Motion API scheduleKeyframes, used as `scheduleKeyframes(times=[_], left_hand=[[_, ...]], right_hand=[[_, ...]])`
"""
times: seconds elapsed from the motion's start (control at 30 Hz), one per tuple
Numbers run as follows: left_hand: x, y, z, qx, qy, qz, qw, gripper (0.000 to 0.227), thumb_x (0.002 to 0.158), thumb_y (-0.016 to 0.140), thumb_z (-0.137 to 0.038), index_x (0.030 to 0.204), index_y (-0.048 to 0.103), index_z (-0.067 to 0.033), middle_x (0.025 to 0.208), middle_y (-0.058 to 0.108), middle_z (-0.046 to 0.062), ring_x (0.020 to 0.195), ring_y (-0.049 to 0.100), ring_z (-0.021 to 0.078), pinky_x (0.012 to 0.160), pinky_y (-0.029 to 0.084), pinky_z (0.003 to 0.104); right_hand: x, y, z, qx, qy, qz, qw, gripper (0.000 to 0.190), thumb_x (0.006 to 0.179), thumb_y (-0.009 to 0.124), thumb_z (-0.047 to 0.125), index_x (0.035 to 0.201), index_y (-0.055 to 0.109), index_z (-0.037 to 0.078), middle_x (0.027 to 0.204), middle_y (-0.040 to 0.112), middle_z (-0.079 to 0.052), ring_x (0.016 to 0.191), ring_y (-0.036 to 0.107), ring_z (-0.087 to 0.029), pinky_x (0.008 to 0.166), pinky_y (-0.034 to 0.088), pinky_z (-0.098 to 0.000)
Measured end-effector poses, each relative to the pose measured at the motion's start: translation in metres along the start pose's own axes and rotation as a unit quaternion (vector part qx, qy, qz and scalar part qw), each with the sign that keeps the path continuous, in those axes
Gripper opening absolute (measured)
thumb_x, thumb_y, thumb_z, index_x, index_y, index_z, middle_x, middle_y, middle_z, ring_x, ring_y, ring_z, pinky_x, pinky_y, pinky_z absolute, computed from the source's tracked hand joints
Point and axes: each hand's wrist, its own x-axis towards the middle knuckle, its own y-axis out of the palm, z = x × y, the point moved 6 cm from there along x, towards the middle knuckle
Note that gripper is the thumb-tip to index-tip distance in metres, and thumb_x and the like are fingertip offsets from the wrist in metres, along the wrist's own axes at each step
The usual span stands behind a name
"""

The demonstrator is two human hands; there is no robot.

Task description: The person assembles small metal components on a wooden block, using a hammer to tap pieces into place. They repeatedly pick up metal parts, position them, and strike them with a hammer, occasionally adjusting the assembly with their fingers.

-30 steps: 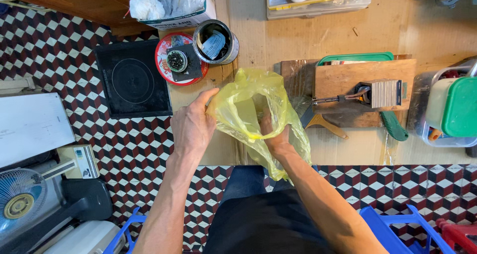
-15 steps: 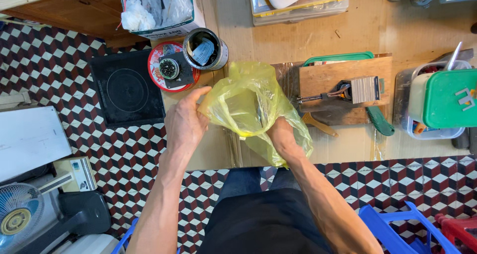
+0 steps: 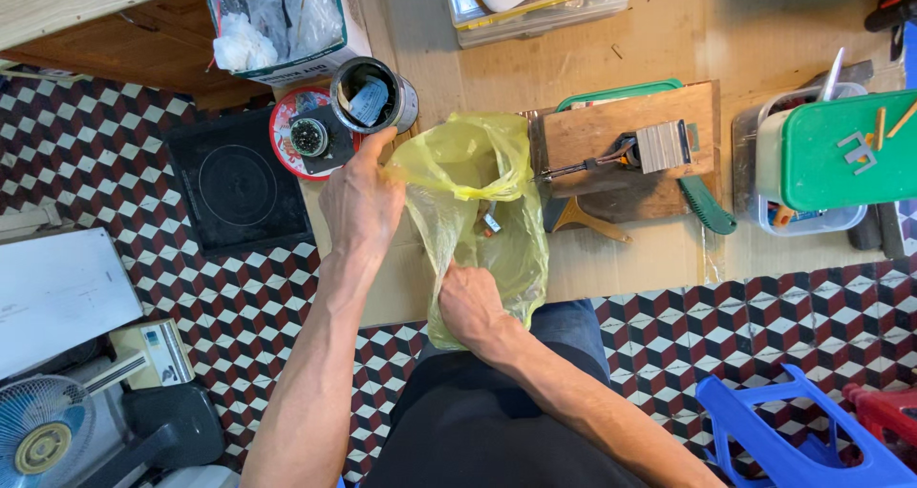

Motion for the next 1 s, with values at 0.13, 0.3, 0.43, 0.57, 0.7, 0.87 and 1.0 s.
scheduleKeyframes(times=[0.13, 0.3, 0.43, 0.57, 0.7, 0.87, 1.0], left_hand=[[0.002, -0.006, -0.01, 0.009, 0.016, 0.0, 1.0, 0.041, 0.09, 0.064, -0.019, 0.131, 0.068, -0.0167, 0.093, 0.074, 0.024, 0.089, 0.07, 0.0429, 0.081, 0.052, 0.052], [0.007, -0.017, -0.019, -0.073, 0.081, -0.054, 0.993, 0.039, 0.087, 0.061, -0.009, 0.125, 0.07, -0.0123, 0.094, 0.075, 0.021, 0.084, 0.074, 0.0383, 0.078, 0.056, 0.047], [0.04, -0.023, -0.026, -0.166, 0.074, -0.072, 0.981, 0.039, 0.087, 0.056, -0.004, 0.122, 0.072, -0.0112, 0.089, 0.075, 0.017, 0.078, 0.077, 0.0317, 0.075, 0.058, 0.041], [0.086, -0.03, -0.049, -0.103, 0.156, -0.133, 0.973, 0.039, 0.087, 0.065, -0.004, 0.125, 0.073, -0.0076, 0.093, 0.074, 0.021, 0.088, 0.073, 0.0366, 0.08, 0.056, 0.044], [0.104, -0.01, -0.066, -0.063, 0.174, -0.041, 0.982, 0.061, 0.083, 0.071, -0.006, 0.143, 0.058, -0.008, 0.12, 0.072, 0.021, 0.103, 0.07, 0.0358, 0.086, 0.054, 0.045], [0.055, -0.021, -0.079, -0.118, 0.132, 0.005, 0.984, 0.088, 0.082, 0.083, -0.023, 0.155, 0.037, -0.0044, 0.144, 0.055, 0.025, 0.112, 0.065, 0.0317, 0.082, 0.057, 0.041], [-0.002, -0.045, -0.11, -0.202, 0.102, -0.043, 0.973, 0.08, 0.088, 0.079, -0.025, 0.154, 0.041, -0.0015, 0.148, 0.053, 0.024, 0.117, 0.063, 0.0285, 0.086, 0.059, 0.038]], right_hand=[[0.006, -0.011, 0.004, 0.031, 0.003, -0.031, 0.999, 0.034, 0.083, 0.061, 0.007, 0.116, 0.06, -0.001, 0.092, 0.069, -0.022, 0.075, 0.071, -0.036, 0.06, 0.056, -0.0476], [0.005, -0.051, 0.004, 0.044, 0.031, -0.045, 0.998, 0.034, 0.087, 0.059, 0.006, 0.12, 0.058, 0.002, 0.089, 0.07, -0.019, 0.072, 0.071, -0.037, 0.059, 0.056, -0.0482], [-0.031, -0.131, -0.003, 0.086, 0.066, -0.19, 0.976, 0.034, 0.09, 0.064, 0.008, 0.123, 0.061, 0.002, 0.095, 0.072, -0.019, 0.07, 0.071, -0.037, 0.058, 0.055, -0.0465], [-0.092, -0.205, -0.048, 0.197, 0.128, -0.347, 0.908, 0.026, 0.098, 0.068, 0.012, 0.123, 0.065, 0.003, 0.09, 0.075, -0.009, 0.072, 0.074, -0.019, 0.063, 0.058, -0.0344], [-0.158, -0.24, -0.152, 0.433, 0.329, -0.433, 0.719, 0.022, 0.1, 0.069, 0.013, 0.116, 0.071, 0.0, 0.083, 0.068, 0.002, 0.064, 0.045, -0.01, 0.052, 0.032, -0.0263], [-0.189, -0.301, -0.257, 0.289, 0.309, -0.481, 0.768, 0.021, 0.097, 0.069, 0.016, 0.113, 0.073, 0.002, 0.09, 0.076, -0.004, 0.079, 0.065, -0.007, 0.068, 0.048, -0.0229], [-0.169, -0.316, -0.311, 0.152, 0.307, -0.392, 0.854, 0.023, 0.094, 0.07, 0.02, 0.11, 0.077, 0.005, 0.087, 0.075, -0.008, 0.073, 0.067, -0.013, 0.069, 0.052, -0.0286]])
